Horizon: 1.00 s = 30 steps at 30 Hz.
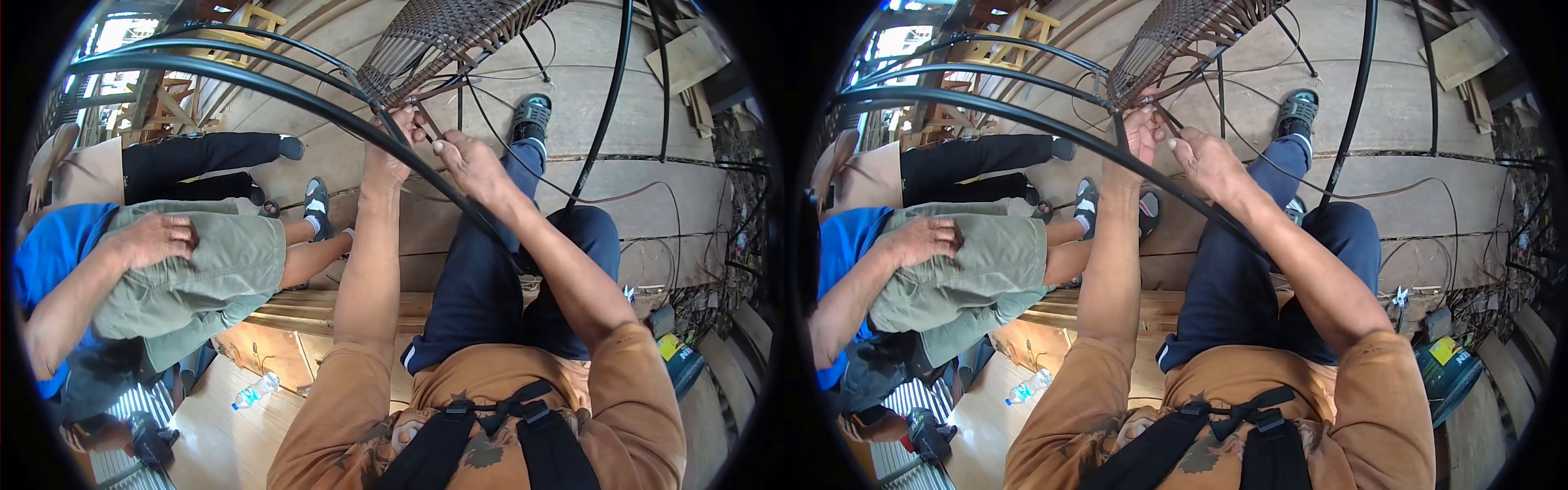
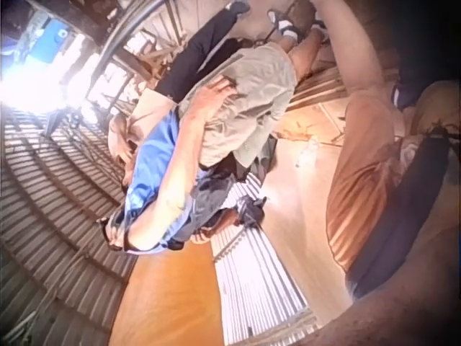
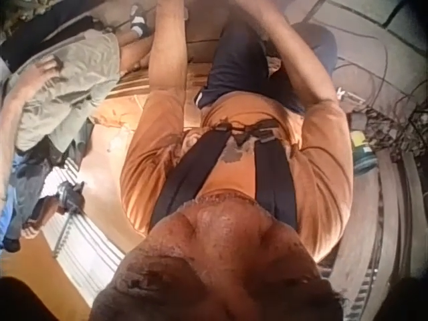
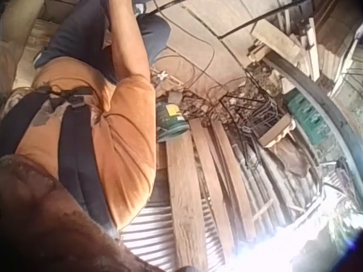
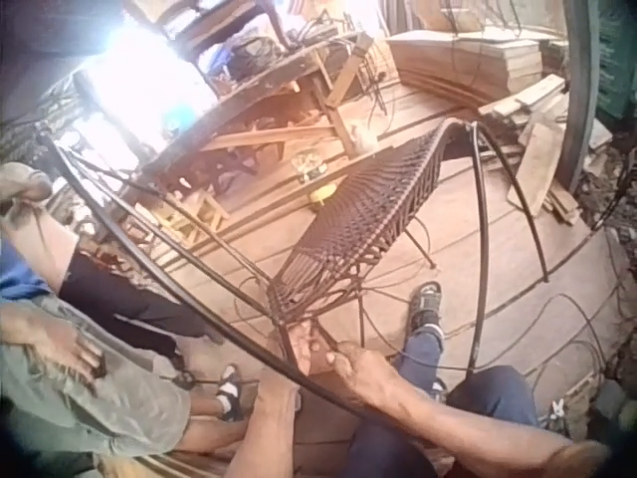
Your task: The person positions a metal chair frame, then weaves wicker strips through the frame by hand.
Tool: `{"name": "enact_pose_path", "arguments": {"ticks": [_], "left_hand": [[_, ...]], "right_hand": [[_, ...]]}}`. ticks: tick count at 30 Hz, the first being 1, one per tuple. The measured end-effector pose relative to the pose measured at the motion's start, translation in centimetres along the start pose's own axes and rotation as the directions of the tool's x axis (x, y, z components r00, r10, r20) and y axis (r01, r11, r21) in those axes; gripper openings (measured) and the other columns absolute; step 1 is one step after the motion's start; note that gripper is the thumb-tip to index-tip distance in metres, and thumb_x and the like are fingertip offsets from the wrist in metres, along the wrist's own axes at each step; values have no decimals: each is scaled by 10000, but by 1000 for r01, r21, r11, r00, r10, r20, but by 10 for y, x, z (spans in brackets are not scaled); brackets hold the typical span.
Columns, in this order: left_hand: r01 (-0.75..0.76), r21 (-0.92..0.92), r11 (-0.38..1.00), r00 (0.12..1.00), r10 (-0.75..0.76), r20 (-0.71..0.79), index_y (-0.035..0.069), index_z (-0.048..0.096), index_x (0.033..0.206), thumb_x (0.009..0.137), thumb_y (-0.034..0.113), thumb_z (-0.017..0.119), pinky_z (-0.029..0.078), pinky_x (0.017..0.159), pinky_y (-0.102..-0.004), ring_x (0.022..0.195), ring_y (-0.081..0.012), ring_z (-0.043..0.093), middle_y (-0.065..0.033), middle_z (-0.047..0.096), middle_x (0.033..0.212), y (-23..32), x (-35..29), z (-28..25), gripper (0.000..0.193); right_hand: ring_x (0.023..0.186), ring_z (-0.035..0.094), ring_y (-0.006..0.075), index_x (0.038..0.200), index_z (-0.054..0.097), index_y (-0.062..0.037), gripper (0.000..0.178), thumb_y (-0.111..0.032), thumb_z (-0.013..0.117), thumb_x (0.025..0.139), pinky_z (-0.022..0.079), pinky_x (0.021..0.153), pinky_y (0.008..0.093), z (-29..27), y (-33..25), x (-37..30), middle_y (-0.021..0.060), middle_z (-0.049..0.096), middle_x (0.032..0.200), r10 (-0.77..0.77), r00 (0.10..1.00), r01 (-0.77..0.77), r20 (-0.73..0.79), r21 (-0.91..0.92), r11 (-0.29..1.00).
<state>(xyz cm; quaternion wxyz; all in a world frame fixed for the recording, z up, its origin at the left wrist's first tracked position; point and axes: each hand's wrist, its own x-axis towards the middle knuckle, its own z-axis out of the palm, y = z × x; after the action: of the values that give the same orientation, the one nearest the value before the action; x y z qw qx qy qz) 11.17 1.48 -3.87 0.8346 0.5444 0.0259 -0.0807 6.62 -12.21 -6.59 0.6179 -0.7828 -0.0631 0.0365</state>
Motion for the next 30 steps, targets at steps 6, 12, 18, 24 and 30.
{"name": "enact_pose_path", "arguments": {"ticks": [6,12,18,24,30], "left_hand": [[-120,148,982,990,107,89,51,576,995,805,114,554,379,535,-216,656,-67,506,-2,580,772,-17,5,20,201],[-267,201,943,959,280,-36,50,556,924,854,161,525,376,558,-223,653,-54,472,6,556,757,-33,15,28,134],[-321,72,944,920,329,-215,106,555,891,844,70,491,361,499,-184,590,-43,464,30,540,760,-34,29,46,87],[-100,409,907,958,199,-208,75,546,774,869,160,498,325,409,-209,451,-60,410,29,450,563,-31,25,18,136],[-85,433,897,979,156,-130,10,573,841,877,201,505,317,416,-266,458,-67,360,49,463,595,-10,2,32,206]], "right_hand": [[455,366,78,686,472,-41,219,-161,435,866,323,401,243,-53,-45,43,-3,428,570,49,976,-172,214,606,777],[412,399,90,709,448,-40,184,-147,438,858,340,334,257,-46,-46,79,-8,405,522,282,887,-452,365,570,686],[839,616,301,798,637,33,290,-222,500,772,472,752,361,-37,-13,112,215,610,906,34,998,6,61,-562,827],[897,573,369,1012,568,-7,289,-171,504,783,450,755,431,-38,-54,74,236,597,908,186,981,-188,-54,-501,845],[975,491,360,1030,548,-62,344,17,531,696,399,823,403,-35,-43,-16,179,548,973,-588,767,307,-256,-658,687]]}}
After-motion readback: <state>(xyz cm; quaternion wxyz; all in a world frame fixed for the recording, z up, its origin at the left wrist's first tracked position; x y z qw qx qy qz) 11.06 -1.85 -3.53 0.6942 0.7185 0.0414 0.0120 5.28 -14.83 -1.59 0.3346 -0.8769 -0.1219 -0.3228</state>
